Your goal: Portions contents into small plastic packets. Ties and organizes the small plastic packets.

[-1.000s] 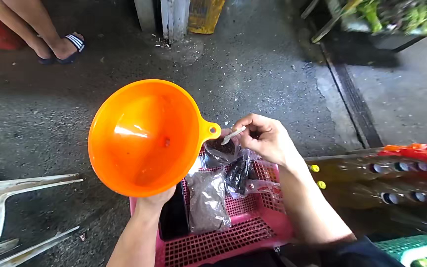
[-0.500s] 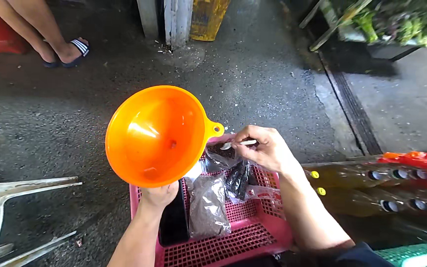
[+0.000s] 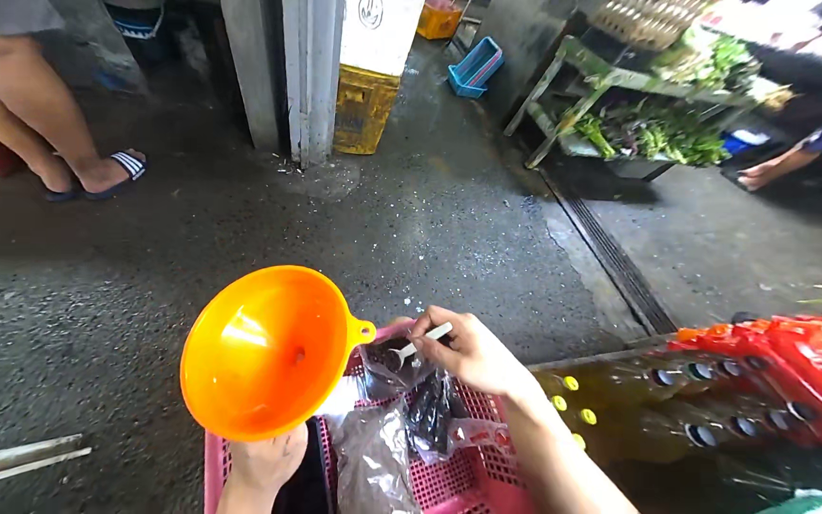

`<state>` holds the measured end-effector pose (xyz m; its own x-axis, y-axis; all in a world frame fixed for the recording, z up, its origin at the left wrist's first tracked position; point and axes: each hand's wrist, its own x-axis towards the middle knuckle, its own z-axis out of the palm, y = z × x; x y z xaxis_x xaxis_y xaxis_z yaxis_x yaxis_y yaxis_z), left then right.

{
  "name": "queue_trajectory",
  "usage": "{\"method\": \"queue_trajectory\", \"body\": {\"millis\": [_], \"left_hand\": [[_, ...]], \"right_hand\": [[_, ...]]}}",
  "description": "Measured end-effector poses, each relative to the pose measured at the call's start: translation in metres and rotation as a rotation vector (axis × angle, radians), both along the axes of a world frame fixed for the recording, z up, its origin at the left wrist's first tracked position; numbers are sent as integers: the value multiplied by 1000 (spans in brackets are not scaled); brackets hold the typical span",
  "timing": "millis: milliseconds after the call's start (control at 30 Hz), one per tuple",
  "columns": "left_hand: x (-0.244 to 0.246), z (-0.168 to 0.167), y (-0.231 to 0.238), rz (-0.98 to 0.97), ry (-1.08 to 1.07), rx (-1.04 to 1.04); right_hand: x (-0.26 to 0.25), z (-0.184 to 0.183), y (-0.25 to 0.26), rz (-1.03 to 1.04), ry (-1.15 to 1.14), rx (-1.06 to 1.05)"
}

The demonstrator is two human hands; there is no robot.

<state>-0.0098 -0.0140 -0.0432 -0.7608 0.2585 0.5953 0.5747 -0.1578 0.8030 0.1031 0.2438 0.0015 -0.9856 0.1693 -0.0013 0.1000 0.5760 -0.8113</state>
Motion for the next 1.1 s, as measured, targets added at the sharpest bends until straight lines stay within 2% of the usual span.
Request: {"method": "queue_trajectory", "body": {"millis": [100,467,600,767,967,1100], "left_hand": [[1,4,-1,-3,-35,8],[1,2,-3,-35,-59,-5],[1,3,-2,-20,-35,-10],[-2,15,-2,-1,89,-218],[-8,26,-6,-66,-28,-330],[-20,24,-17,-110,-79,-501]], "right_hand": [[-3,-4,6,-15,6,-203],[-4,-18,20,-129,28,-556],[-4,-18,21,-199,55,-602],[-5,-17,21,-235,86,-666],[-8,-15,20,-282,127,-775],[-8,-14,20,-279,177,-829]]}}
